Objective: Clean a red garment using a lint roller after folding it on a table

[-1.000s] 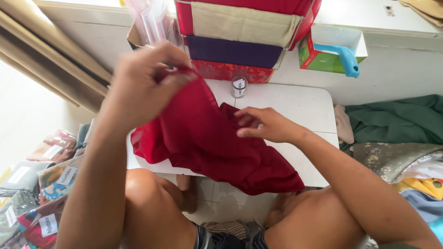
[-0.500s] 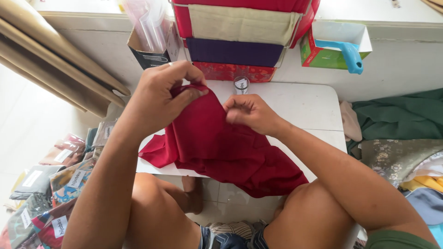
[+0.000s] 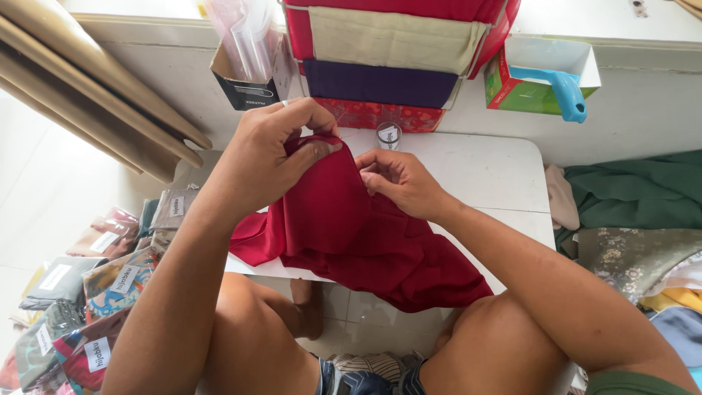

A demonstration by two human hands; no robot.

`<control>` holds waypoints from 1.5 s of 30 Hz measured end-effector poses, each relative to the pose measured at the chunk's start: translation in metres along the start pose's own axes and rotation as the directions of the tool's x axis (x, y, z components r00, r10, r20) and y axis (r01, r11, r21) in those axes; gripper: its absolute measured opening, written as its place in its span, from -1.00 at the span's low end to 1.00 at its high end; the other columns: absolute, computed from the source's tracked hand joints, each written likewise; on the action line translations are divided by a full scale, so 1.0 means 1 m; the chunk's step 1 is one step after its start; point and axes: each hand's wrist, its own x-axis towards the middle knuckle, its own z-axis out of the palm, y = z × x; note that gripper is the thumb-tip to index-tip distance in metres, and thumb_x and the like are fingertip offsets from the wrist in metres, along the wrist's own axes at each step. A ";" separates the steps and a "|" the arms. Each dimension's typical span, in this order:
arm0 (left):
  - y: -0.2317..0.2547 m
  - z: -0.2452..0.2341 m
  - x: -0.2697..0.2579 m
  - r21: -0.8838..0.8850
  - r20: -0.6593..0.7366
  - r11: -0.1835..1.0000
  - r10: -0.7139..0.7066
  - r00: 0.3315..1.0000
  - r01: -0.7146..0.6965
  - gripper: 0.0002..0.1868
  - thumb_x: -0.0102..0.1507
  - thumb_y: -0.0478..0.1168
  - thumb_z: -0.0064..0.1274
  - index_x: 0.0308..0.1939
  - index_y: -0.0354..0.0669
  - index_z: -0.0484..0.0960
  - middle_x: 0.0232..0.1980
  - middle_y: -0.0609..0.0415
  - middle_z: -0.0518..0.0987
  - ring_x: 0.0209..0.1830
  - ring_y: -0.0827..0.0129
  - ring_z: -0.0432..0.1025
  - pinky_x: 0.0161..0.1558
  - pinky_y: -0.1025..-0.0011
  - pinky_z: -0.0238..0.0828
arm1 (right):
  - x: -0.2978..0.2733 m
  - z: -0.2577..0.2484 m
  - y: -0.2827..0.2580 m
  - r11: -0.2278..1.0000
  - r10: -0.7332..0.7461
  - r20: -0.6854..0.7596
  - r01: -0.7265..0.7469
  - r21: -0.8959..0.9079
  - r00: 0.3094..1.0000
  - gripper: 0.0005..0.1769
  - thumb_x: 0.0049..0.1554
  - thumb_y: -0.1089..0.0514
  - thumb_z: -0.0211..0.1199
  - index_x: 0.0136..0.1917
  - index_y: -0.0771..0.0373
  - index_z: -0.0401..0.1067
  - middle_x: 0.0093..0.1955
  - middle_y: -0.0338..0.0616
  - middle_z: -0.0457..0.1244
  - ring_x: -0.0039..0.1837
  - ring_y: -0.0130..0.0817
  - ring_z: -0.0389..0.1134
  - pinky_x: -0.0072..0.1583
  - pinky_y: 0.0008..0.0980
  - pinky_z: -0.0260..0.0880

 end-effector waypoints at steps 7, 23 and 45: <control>-0.001 0.003 0.000 0.010 0.000 1.000 -0.014 1.000 0.014 -0.83 0.21 -0.45 -0.01 -0.16 -0.16 0.54 -0.21 0.12 0.60 -0.38 0.35 0.30 -0.29 0.44 0.24 | -0.002 -0.002 0.002 0.988 0.078 -0.075 -0.087 -0.127 0.994 -0.75 0.15 0.23 0.37 0.12 0.15 0.48 -0.13 -0.22 0.38 -0.05 -0.54 0.41 0.02 -0.58 0.44; -0.006 0.006 0.000 0.053 0.034 0.998 0.016 0.999 -0.017 -0.88 0.27 -0.40 0.07 -0.14 -0.14 0.56 -0.18 0.13 0.62 -0.26 0.29 0.43 -0.15 0.35 0.32 | 0.000 -0.005 0.001 0.984 0.039 -0.054 -0.048 -0.173 0.998 -0.93 0.12 0.23 0.43 -0.09 0.23 0.60 -0.14 -0.25 0.46 -0.11 -0.59 0.43 0.00 -0.61 0.48; -0.063 -0.063 -0.043 0.130 -0.692 0.989 0.041 0.720 0.069 -0.75 0.70 -0.43 0.13 0.00 -0.32 0.37 -0.04 0.00 0.32 -0.04 0.27 0.20 -0.12 0.36 0.19 | -0.011 -0.032 0.013 0.933 0.351 0.138 -0.333 -0.138 0.926 -0.90 0.11 0.23 0.44 -0.09 0.26 0.59 -0.18 -0.33 0.37 -0.13 -0.58 0.29 -0.03 -0.57 0.31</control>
